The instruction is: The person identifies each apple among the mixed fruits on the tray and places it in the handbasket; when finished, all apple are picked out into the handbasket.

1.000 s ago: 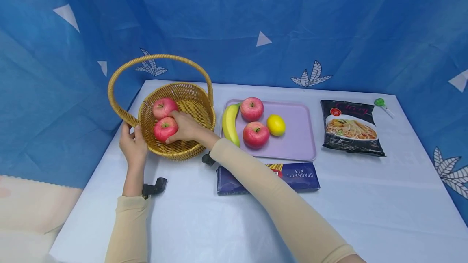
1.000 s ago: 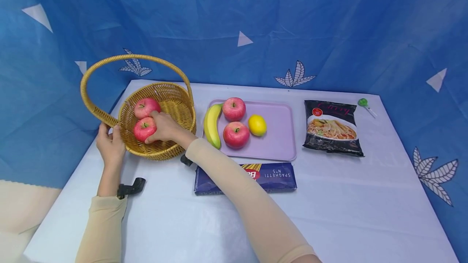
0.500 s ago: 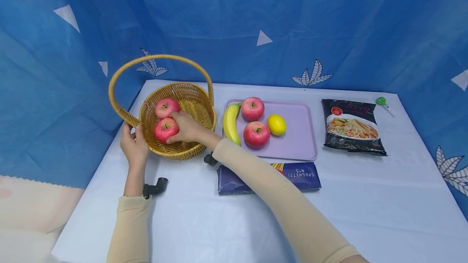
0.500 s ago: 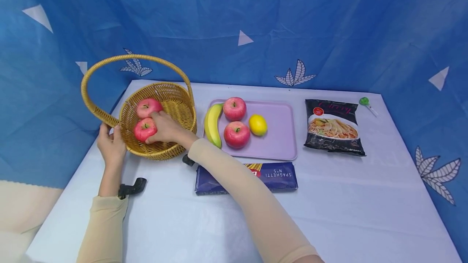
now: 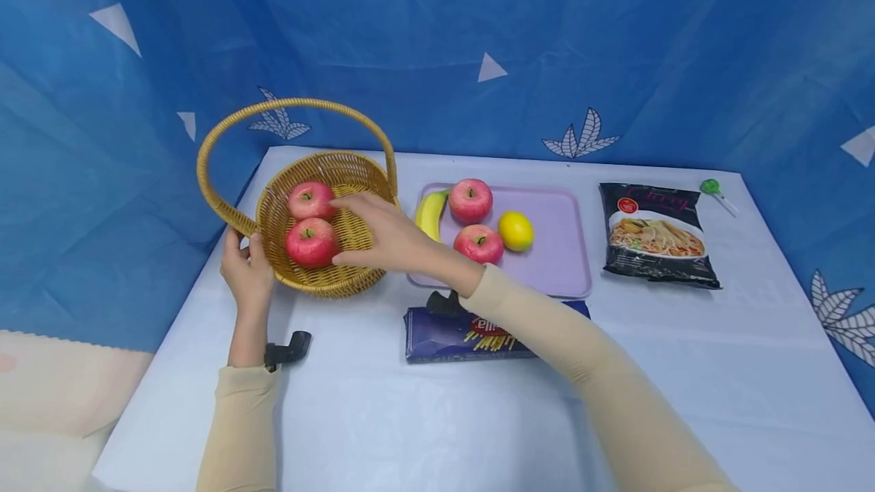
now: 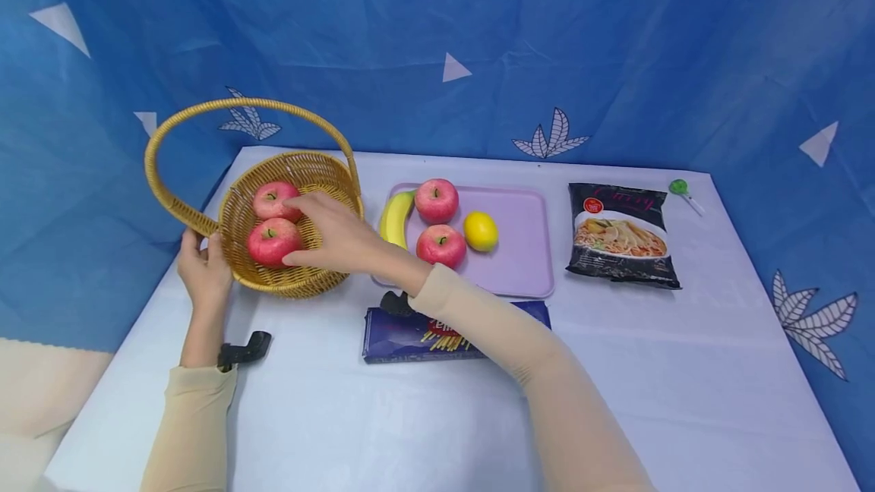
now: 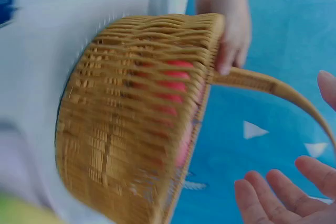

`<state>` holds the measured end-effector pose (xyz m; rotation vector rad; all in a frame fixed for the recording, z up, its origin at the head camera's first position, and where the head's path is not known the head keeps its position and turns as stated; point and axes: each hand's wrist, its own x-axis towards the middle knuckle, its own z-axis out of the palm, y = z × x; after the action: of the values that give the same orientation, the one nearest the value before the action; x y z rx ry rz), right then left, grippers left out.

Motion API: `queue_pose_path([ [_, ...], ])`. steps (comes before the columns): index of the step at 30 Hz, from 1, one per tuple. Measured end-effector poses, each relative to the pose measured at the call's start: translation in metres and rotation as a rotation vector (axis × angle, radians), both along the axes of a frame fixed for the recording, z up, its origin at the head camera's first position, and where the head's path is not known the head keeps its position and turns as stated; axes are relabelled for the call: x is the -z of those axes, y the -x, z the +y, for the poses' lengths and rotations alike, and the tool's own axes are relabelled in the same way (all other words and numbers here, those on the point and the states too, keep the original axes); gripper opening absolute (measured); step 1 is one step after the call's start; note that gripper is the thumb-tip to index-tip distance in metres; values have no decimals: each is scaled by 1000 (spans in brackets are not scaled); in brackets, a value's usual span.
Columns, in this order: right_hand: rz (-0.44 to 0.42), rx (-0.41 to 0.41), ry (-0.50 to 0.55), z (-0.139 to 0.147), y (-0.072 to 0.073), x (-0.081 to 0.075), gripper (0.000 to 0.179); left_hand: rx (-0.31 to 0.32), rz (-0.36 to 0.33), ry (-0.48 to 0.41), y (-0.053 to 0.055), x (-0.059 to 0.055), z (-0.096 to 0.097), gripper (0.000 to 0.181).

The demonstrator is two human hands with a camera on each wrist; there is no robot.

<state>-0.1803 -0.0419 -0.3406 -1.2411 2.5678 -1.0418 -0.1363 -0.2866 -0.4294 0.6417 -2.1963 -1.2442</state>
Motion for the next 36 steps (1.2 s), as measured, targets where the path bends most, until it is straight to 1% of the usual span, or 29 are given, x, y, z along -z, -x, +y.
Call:
queue_pose_path([
  [3, 4, 29, 59, 27, -4, -5, 77, 1, 0, -3, 0, -2, 0, 44],
  [9, -4, 166, 103, 77, -7, -7, 78, -2, 4, -1, 0, -3, 0, 44],
  [13, -70, 255, 143, 104, -9, -5, 78, -3, 10, 0, 0, -2, -1, 43],
  [16, -99, 317, 182, 118, -11, -2, 78, -8, 8, 1, 0, -1, -1, 43],
  [20, -84, 383, 220, 133, -14, 3, 78, -12, 3, -5, 0, 0, -1, 43],
  [22, -102, 408, 244, 138, -16, 7, 78, -12, 3, -8, 0, 0, 0, 43],
  [25, -134, 447, 251, 144, -19, 11, 77, -11, 1, -9, -1, -1, 0, 43],
  [32, -160, 522, 223, 152, -20, 27, 76, -6, -1, -10, 0, 0, 1, 44],
  [36, -171, 544, 192, 151, -20, 36, 78, -9, -9, 1, 0, 0, 1, 43],
])
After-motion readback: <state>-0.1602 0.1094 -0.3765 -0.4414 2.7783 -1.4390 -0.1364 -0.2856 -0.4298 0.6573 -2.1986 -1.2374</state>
